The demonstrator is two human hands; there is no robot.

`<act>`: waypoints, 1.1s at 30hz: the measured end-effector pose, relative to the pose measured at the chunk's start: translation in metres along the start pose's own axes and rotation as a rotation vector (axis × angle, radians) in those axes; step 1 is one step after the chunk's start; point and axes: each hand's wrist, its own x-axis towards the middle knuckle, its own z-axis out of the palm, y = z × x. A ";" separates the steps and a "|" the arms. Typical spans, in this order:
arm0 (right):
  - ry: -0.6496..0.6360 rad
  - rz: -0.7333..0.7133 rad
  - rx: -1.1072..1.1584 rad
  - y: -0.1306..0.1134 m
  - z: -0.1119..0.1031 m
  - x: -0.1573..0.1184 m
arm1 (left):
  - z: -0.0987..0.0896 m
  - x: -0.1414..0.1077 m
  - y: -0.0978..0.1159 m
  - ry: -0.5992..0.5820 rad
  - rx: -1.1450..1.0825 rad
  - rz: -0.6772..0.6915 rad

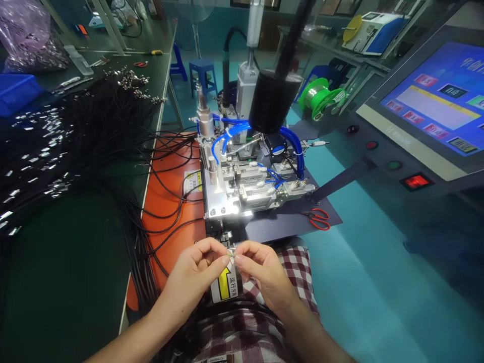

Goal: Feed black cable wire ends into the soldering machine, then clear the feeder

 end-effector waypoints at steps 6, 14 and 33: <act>-0.147 0.160 -0.021 -0.017 -0.007 0.009 | -0.001 0.001 0.004 -0.023 0.166 0.006; -0.287 0.153 -0.216 -0.031 -0.016 0.016 | -0.003 0.004 0.004 -0.069 0.280 -0.001; 0.057 -0.291 -0.581 -0.011 0.004 -0.004 | -0.003 0.004 0.001 0.049 0.149 -0.035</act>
